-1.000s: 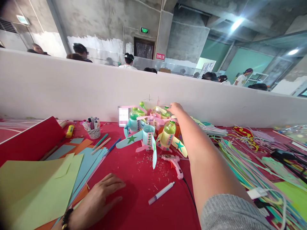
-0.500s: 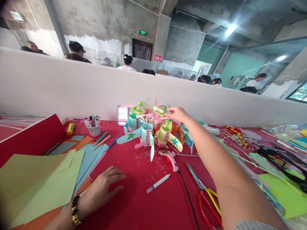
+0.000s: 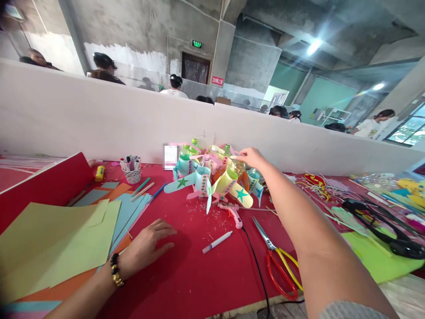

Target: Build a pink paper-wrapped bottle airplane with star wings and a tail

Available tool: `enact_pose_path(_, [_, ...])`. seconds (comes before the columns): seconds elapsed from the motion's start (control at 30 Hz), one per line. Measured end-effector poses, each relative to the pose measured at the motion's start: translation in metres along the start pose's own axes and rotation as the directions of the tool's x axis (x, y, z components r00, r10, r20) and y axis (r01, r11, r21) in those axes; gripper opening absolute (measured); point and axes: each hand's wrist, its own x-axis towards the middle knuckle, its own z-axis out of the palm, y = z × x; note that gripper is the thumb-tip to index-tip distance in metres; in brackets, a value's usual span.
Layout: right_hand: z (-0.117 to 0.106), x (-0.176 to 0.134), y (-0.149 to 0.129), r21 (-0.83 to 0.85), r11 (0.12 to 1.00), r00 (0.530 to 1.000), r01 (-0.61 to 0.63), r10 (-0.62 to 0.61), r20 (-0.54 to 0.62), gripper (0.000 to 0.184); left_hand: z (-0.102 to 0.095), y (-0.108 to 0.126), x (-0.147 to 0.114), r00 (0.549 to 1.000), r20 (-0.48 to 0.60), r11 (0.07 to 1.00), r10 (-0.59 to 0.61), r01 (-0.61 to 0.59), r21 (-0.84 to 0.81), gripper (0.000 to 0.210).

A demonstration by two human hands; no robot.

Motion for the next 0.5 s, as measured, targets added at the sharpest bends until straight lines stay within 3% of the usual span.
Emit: enact_pose_path(0.5, [-0.026,-0.011,0.044,0.266,0.948,0.979,-0.177,0.198,-0.055,0.038,0.002,-0.003,0.000,1.000,-0.022,1.000,0.013,-0.013,-0.019,0.024])
